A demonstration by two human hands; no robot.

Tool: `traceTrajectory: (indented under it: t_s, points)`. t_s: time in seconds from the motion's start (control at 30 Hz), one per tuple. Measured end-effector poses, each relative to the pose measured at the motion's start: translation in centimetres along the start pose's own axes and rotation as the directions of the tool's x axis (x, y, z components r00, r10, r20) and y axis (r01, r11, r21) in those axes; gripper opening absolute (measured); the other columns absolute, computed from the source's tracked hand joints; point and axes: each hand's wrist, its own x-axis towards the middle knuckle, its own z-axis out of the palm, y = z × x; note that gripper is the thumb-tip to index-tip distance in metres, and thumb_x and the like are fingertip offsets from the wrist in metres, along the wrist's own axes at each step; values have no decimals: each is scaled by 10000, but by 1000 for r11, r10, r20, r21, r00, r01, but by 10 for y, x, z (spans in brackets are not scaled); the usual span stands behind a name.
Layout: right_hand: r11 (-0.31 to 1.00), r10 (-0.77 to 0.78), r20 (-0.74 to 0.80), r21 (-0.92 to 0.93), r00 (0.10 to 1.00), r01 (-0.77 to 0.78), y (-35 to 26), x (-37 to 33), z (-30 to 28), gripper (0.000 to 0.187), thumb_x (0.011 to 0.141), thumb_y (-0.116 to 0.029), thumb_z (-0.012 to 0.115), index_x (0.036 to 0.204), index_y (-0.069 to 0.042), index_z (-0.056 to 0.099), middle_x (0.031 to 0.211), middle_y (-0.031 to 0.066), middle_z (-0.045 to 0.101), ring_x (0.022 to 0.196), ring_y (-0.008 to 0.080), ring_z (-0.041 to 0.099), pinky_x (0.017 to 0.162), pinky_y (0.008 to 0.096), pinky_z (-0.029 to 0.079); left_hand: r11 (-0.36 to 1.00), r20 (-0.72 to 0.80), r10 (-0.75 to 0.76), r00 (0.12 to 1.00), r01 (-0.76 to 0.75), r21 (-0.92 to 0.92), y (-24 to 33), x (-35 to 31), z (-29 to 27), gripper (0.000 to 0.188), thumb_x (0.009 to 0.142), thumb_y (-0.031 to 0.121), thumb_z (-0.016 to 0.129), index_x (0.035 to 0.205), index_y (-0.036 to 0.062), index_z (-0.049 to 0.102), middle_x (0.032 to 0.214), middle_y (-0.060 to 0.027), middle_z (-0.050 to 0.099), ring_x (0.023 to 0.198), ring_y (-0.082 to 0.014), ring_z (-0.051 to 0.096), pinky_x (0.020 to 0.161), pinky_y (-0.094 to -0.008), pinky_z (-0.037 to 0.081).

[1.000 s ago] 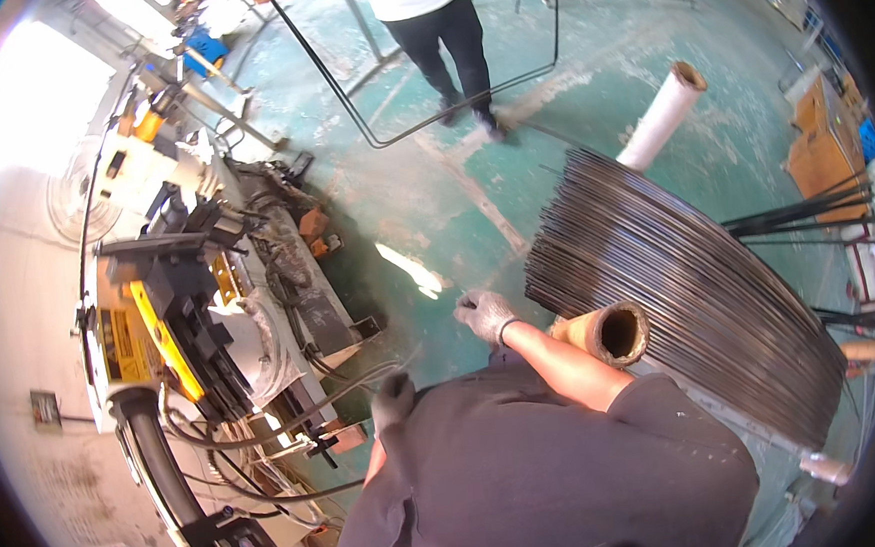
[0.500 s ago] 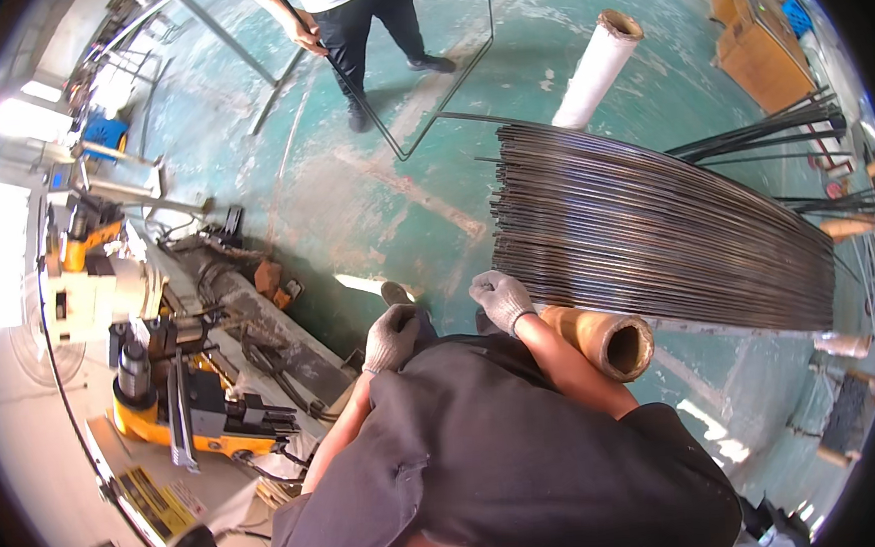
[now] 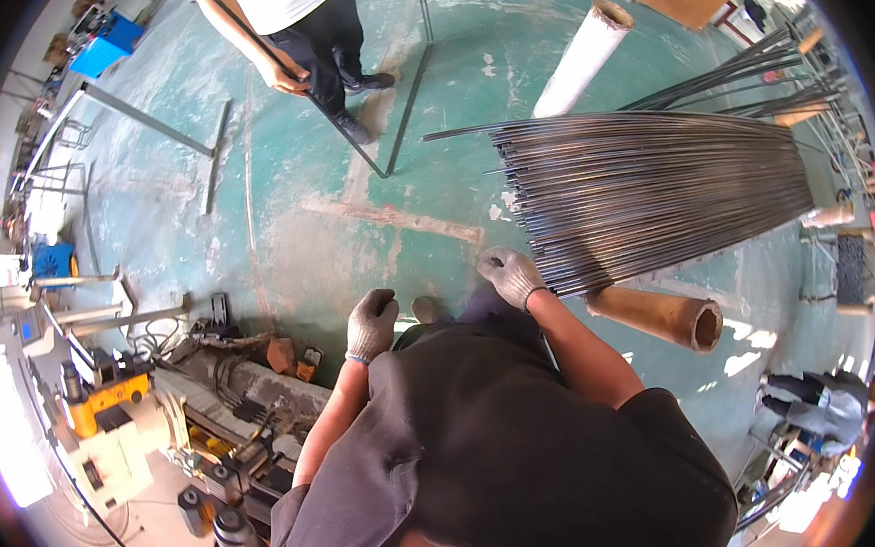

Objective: The person picks up and stacks long metal rods in a workshop, moving them between a wooden workbench and a rack. Another person is present and also handles rods nearby.

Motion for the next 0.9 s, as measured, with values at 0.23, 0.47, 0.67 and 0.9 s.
traceTrajectory:
  t_s: [0.23,0.47,0.67,0.9]
  points:
    - [985,172,27,-6,985,-172,-35,31,17,323,949,-326,699,1118,-56,756,1117,142,767,1057,315,725,946,386,547,990,33,-100,994,103,-99,-83,28,-3,278,948,185,705,1174,33,757,1049,-149,790,983,-212,759,893,-344,580]
    - [981,193,114,-13,975,-192,-74,132,33,346,967,-379,672,1144,-101,777,1180,140,761,1096,335,717,954,405,542,847,-10,-459,888,435,-305,-91,84,-57,336,960,212,685,1241,36,740,1122,-163,788,1060,-220,750,949,-342,565]
    - [989,124,126,66,984,-133,-117,228,33,302,950,-345,690,1098,-93,768,1091,145,771,1040,334,726,906,412,558,940,-182,-333,925,310,-143,-103,143,-120,296,962,170,645,1190,8,742,1115,-192,775,1055,-303,751,946,-377,568]
    - [999,-39,42,32,998,38,-132,275,9,314,942,-324,708,1157,-97,738,1124,119,762,1057,340,718,926,408,560,972,-84,-207,975,195,-133,-109,199,-107,268,919,220,702,1143,77,744,1160,-128,748,1060,-335,719,916,-415,582]
